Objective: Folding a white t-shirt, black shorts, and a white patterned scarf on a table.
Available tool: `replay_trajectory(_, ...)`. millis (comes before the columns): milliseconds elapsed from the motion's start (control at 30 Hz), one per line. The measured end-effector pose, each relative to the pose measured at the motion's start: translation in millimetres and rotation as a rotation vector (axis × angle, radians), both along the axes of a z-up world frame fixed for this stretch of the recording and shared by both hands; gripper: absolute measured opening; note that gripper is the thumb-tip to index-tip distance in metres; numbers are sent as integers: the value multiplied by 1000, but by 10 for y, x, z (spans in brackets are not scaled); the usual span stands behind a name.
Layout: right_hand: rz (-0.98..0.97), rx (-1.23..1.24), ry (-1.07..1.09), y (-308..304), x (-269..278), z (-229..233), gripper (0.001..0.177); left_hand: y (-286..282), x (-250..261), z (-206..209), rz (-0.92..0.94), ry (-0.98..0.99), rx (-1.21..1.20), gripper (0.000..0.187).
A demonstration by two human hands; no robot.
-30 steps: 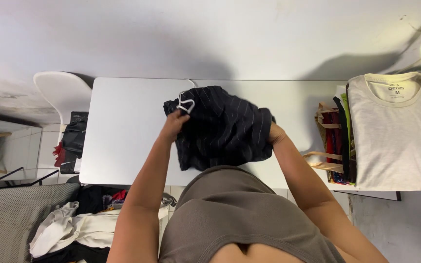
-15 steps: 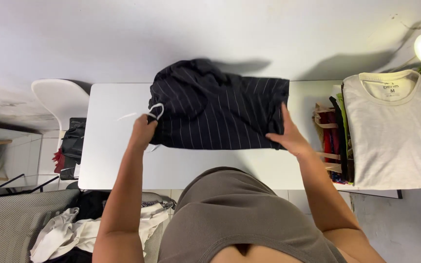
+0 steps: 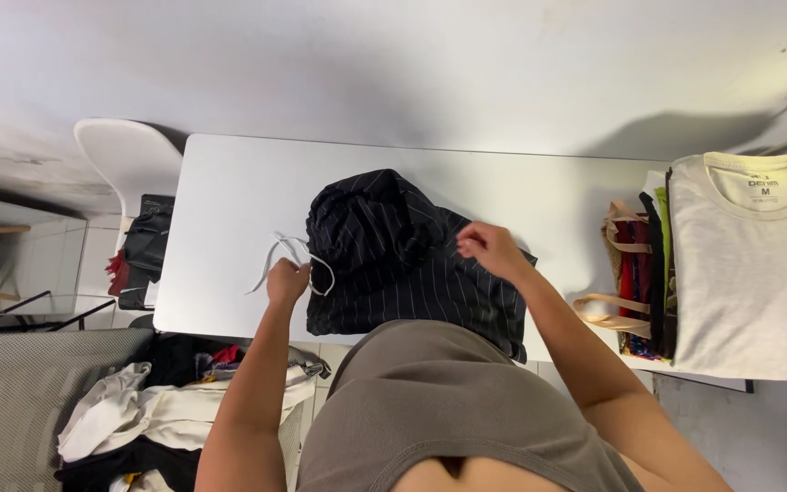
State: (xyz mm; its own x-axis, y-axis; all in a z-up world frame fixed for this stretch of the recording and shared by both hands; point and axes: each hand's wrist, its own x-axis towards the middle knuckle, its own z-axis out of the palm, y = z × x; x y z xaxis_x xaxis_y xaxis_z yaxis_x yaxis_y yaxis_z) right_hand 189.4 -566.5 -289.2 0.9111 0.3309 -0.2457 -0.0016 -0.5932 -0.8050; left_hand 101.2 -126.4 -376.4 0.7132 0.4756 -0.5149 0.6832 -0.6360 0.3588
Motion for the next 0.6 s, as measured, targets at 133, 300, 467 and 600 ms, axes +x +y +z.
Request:
replay_trajectory(133, 209, 357, 136, 795, 342, -469, 23, 87, 229, -737, 54, -432, -139, 40)
replay_trajectory(300, 199, -21, -496, 1188, 571, -873, 34, -257, 275, -564, 141, -261, -14, 40)
replay_trajectory(467, 251, -733, -47, 1254, 581, -834, 33, -467, 224, -187, 203, -138, -2, 65)
replay_trajectory(600, 393, -730, -226, 1421, 366, -585, 26, -452, 329, -282, 394, -103, -360, 49)
